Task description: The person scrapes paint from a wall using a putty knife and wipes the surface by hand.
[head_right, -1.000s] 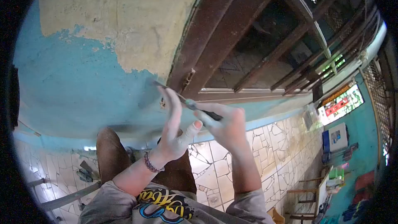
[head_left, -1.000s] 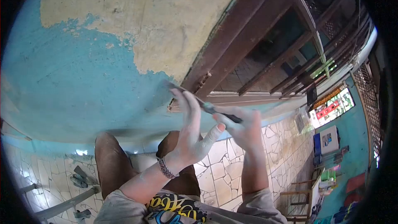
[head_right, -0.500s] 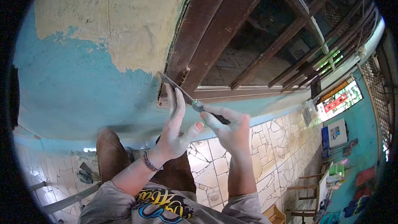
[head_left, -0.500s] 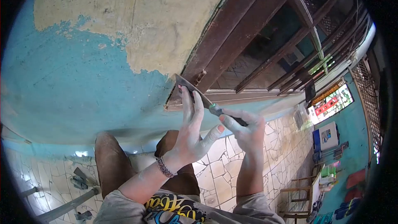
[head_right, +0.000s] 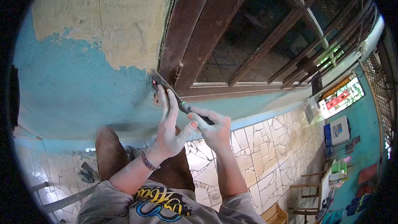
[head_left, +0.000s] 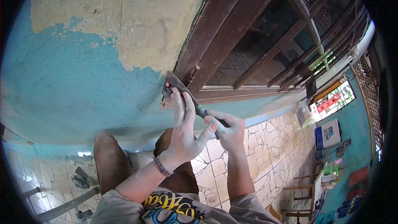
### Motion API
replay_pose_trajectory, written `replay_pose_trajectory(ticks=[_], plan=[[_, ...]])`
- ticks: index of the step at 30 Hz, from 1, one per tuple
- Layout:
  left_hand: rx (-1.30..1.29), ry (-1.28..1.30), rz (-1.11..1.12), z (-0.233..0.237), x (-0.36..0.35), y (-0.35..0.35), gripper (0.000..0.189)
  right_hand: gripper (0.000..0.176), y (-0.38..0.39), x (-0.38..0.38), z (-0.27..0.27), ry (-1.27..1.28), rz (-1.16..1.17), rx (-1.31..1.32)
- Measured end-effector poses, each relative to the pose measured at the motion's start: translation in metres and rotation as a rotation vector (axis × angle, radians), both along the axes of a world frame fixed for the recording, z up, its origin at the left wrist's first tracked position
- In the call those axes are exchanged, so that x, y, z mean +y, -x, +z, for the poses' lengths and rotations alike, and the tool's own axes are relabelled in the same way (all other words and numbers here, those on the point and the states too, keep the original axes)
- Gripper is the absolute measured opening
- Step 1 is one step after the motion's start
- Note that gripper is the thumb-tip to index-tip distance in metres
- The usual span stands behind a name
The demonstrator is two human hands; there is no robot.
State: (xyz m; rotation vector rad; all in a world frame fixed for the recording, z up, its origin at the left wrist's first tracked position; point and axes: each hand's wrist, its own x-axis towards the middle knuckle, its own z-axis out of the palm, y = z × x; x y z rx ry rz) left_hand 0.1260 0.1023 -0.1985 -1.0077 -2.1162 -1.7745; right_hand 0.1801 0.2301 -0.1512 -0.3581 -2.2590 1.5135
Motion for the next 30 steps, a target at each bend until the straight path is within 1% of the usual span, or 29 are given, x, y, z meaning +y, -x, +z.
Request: replay_pose_trajectory(ticks=[3,7,8,11,12,15,19,20,23,26,27,30], plan=[[0.024,0.018,0.036,-0.002,-0.002,0.001,0.098,0.021,-0.005,0.004,-0.007,-0.018,0.024,0.017],[0.031,0.001,0.071,-0.004,-0.005,0.0,0.098,0.022,0.004,-0.007,-0.014,0.09,0.019,-0.002],[0.041,0.001,0.093,-0.004,-0.006,0.002,0.097,0.021,0.002,-0.008,-0.014,0.046,0.0,0.003],[0.028,0.059,0.004,-0.006,-0.01,0.004,0.097,0.02,-0.005,-0.004,-0.013,0.106,-0.04,-0.006],[0.048,0.041,0.03,-0.007,-0.009,0.005,0.095,0.018,0.0,-0.007,-0.02,0.122,-0.055,0.033],[0.063,0.027,0.105,-0.008,-0.009,0.004,0.094,0.017,0.003,-0.013,-0.031,0.135,-0.074,0.025],[0.042,0.06,0.032,-0.014,-0.013,0.003,0.094,0.019,-0.003,-0.012,-0.03,0.256,-0.069,0.011],[0.062,0.029,0.065,-0.012,-0.014,0.004,0.094,0.02,0.0,-0.015,-0.026,0.23,-0.071,-0.036],[0.06,0.029,0.116,-0.012,-0.014,0.005,0.093,0.019,0.004,-0.018,-0.038,0.19,-0.074,0.049],[0.028,0.062,0.055,-0.012,-0.018,0.002,0.093,0.02,0.0,-0.016,-0.037,0.288,-0.059,0.018],[0.04,0.064,0.078,-0.012,-0.018,0.004,0.093,0.02,0.001,-0.015,-0.036,0.322,-0.059,0.003],[0.061,0.069,0.136,-0.013,-0.015,0.005,0.093,0.02,0.006,-0.017,-0.054,0.299,-0.045,0.109]])
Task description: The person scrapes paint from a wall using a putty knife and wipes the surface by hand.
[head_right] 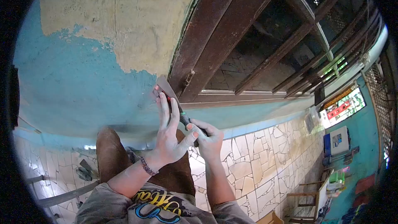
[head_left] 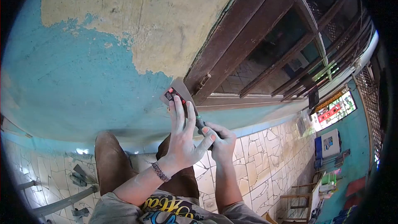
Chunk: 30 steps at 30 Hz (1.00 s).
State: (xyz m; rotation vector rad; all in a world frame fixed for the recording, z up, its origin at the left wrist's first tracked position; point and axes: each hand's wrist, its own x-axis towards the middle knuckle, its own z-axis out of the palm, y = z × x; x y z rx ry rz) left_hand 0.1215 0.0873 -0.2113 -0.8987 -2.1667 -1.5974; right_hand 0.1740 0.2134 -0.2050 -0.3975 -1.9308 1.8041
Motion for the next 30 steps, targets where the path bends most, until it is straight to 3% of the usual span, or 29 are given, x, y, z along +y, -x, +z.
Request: replay_pose_trajectory(ticks=[4,8,12,16,19,24,27,30], plan=[[0.01,0.043,-0.029,0.001,-0.007,0.0,0.093,0.02,-0.004,-0.005,0.013,0.073,0.005,-0.066],[0.075,-0.009,0.067,0.01,-0.02,0.009,0.092,0.02,0.006,-0.022,0.014,-0.06,0.028,0.037],[0.11,0.094,0.055,0.019,-0.027,0.016,0.091,0.02,0.003,-0.023,0.031,0.084,0.036,-0.073],[0.126,0.086,0.142,0.024,-0.032,0.018,0.09,0.02,0.01,-0.033,0.019,-0.053,0.027,0.046],[0.11,0.121,0.044,0.02,-0.033,0.017,0.09,0.021,0.002,-0.027,0.03,0.135,0.054,-0.076],[0.121,0.109,0.12,0.022,-0.033,0.018,0.089,0.018,0.014,-0.035,0.021,0.017,0.052,0.054],[0.129,0.143,0.086,0.023,-0.035,0.02,0.087,0.019,0.006,-0.027,0.023,0.162,0.059,0.006],[0.142,0.144,0.107,0.017,-0.031,0.02,0.087,0.018,0.012,-0.034,0.022,0.149,0.065,0.021]])
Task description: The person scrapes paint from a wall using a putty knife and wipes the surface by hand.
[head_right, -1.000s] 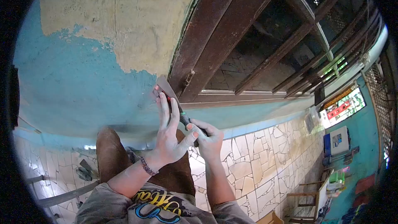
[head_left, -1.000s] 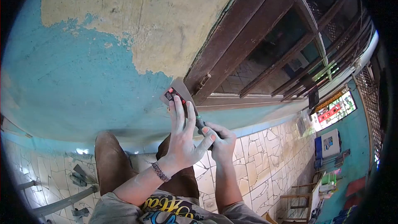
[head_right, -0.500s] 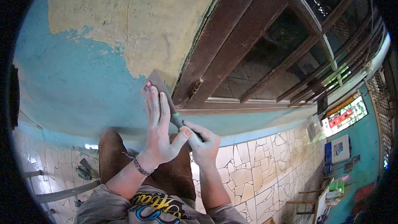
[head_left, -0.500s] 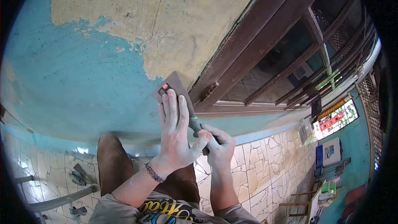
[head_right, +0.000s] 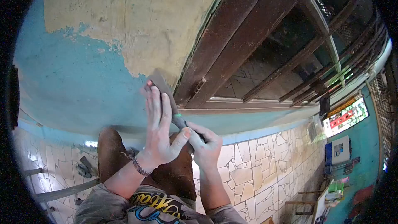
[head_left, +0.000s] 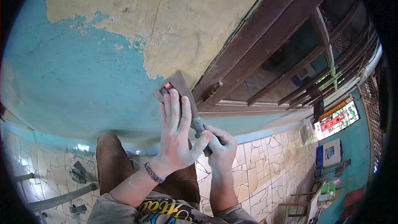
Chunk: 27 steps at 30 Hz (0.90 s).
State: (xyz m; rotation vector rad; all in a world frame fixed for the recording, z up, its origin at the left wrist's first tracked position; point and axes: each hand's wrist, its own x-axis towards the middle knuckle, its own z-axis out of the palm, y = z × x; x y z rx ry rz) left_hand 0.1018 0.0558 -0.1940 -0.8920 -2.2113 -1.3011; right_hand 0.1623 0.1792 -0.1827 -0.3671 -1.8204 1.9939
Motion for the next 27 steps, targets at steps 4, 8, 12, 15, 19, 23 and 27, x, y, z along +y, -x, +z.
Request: replay_pose_trajectory(ticks=[4,8,12,15,19,23,27], plan=[[0.035,-0.08,0.024,0.005,-0.004,0.004,0.081,0.018,-0.001,0.007,0.006,-0.081,0.02,-0.008],[0.057,-0.022,-0.112,-0.007,-0.026,0.006,0.062,0.024,-0.02,0.044,-0.007,-0.06,0.035,-0.13],[0.352,0.044,0.218,0.016,-0.045,0.038,0.066,0.03,-0.047,0.049,-0.038,-0.061,0.118,-0.396],[0.627,0.369,0.579,-0.002,-0.047,0.1,0.07,0.032,-0.067,0.031,-0.065,-0.064,0.243,-0.512],[0.632,0.761,0.119,-0.056,-0.05,0.087,0.067,0.033,-0.081,0.014,-0.07,-0.134,0.423,-0.628],[0.809,0.74,0.243,-0.011,-0.089,0.11,0.065,0.033,-0.095,0.021,-0.078,-0.277,0.46,-0.65],[0.629,0.602,0.243,0.015,-0.093,0.101,0.062,0.029,-0.084,0.013,-0.053,-0.359,0.4,-0.684]])
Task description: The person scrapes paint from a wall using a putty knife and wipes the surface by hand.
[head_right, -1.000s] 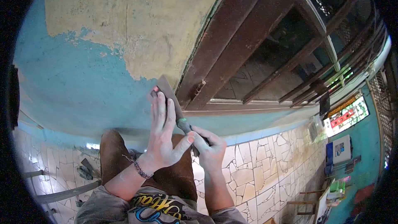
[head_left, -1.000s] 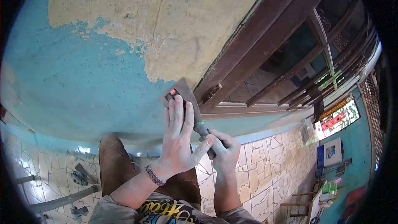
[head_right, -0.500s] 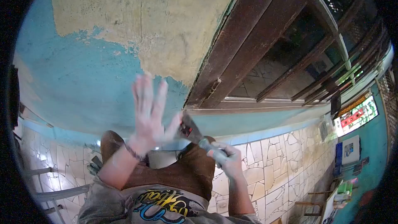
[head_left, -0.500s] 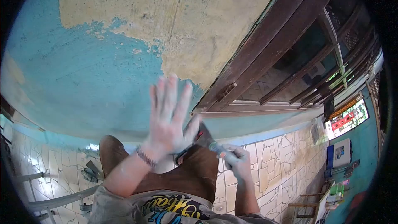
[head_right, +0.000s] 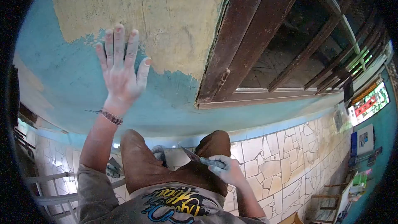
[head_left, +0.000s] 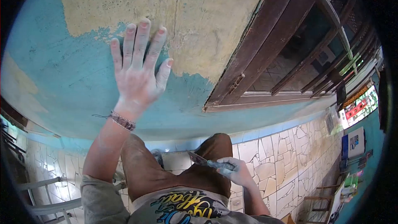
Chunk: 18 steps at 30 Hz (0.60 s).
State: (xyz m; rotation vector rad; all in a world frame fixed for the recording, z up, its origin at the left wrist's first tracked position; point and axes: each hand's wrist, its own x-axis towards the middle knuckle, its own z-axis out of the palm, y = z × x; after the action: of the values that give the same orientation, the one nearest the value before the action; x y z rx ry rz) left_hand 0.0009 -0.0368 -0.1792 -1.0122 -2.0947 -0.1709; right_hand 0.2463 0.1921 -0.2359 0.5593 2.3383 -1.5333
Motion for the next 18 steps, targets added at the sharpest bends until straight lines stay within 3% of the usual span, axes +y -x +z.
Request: replay_pose_trajectory(ticks=[3,6,9,12,15,18], plan=[[-0.123,-0.049,-0.011,0.005,0.003,-0.008,0.061,0.026,0.004,0.001,-0.005,0.017,0.021,0.117],[0.371,0.217,-0.064,-0.007,-0.025,0.02,0.064,0.026,0.009,0.0,0.009,0.13,-0.022,0.223],[0.17,-0.27,0.312,0.045,-0.038,0.005,0.063,0.026,0.012,0.006,0.006,0.259,-0.15,0.273],[-0.031,-0.186,0.155,0.013,-0.018,-0.015,0.064,0.026,0.018,0.005,0.006,0.241,-0.202,0.327],[0.16,-0.032,0.21,0.01,-0.041,0.005,0.068,0.027,0.027,0.004,0.012,0.228,-0.204,0.376],[0.052,-0.093,0.189,0.017,-0.025,-0.003,0.07,0.027,0.03,0.008,0.013,0.295,-0.258,0.42]])
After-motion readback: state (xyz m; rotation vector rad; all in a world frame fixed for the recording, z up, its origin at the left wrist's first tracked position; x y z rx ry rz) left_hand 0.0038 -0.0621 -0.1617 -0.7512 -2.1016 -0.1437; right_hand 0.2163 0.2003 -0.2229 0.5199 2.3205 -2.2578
